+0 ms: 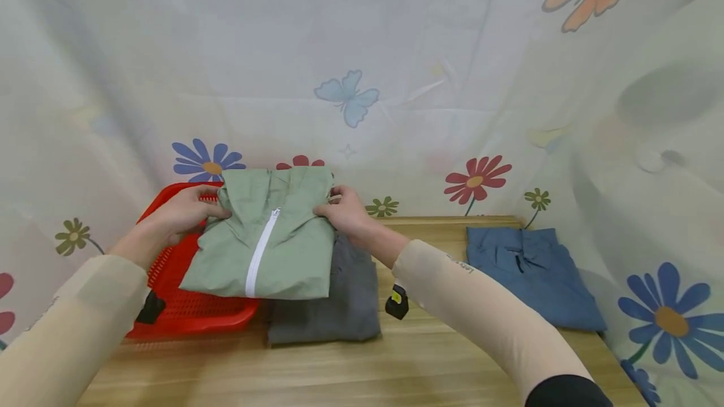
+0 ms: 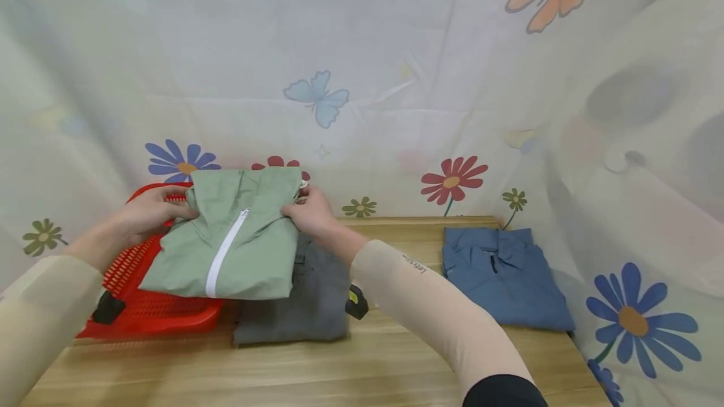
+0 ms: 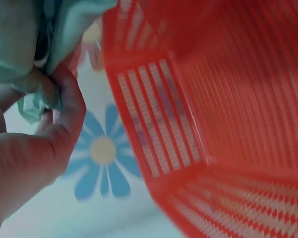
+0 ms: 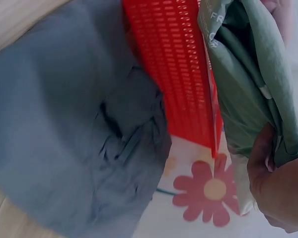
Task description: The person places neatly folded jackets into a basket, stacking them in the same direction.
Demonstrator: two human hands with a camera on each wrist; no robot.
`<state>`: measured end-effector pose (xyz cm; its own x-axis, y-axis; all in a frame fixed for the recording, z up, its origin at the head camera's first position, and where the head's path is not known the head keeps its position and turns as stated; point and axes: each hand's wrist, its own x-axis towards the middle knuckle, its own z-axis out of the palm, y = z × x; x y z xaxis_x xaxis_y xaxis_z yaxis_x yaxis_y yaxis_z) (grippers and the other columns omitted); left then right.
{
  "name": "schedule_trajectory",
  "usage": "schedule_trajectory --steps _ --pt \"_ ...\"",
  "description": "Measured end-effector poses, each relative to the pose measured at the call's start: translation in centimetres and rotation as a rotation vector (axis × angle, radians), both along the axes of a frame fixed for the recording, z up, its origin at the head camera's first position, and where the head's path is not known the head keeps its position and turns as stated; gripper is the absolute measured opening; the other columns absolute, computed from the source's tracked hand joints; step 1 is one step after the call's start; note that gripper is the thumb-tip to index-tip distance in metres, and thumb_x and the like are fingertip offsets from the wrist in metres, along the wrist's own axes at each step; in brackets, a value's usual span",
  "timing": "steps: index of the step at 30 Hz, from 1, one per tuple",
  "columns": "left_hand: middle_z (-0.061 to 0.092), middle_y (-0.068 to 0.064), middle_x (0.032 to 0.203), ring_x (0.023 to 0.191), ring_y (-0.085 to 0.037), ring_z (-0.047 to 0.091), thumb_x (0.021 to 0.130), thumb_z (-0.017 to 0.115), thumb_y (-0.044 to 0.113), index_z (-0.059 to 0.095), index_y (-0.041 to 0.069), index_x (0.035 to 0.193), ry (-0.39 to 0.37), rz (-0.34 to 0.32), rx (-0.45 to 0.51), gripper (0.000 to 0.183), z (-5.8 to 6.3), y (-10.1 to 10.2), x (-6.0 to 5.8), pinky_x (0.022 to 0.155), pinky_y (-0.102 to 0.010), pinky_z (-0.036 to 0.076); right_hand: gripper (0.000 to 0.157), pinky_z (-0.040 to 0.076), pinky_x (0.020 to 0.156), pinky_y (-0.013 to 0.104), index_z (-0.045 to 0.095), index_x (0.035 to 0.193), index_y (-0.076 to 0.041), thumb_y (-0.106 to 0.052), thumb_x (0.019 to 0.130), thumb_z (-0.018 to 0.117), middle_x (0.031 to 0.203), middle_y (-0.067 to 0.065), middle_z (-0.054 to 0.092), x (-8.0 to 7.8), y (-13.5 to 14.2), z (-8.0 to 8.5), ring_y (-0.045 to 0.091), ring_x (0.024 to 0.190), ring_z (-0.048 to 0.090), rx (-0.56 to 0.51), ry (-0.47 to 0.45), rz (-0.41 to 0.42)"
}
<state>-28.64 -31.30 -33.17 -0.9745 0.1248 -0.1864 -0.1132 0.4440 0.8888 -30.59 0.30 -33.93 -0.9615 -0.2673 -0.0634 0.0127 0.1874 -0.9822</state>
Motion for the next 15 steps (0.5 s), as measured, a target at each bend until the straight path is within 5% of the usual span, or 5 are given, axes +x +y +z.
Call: schedule_trajectory --steps 6,15 --pt "0.045 -0.023 0.139 0.111 -0.025 0.056 0.098 0.068 0.013 0.014 -0.009 0.156 0.006 -0.023 -0.035 0.082 -0.1 -4.1 -0.4 0.089 -0.038 0.057 0.050 0.056 0.086 0.035 0.047 0.140 0.004 -0.008 0.097 0.069 0.108 0.010 0.058 0.1 -3.4 -0.3 0.021 0.102 0.061 -0.031 0.033 0.031" --pt "0.028 -0.036 0.147 0.126 -0.048 0.038 0.102 0.060 0.015 0.002 -0.015 0.155 -0.047 -0.054 -0.156 0.084 -0.5 -8.7 -0.7 0.098 -0.054 0.052 0.043 0.056 0.089 0.040 0.054 0.133 -0.001 -0.008 0.095 0.073 0.103 0.005 0.060 0.1 -8.3 -1.3 0.020 0.099 0.063 -0.100 0.004 -0.043"
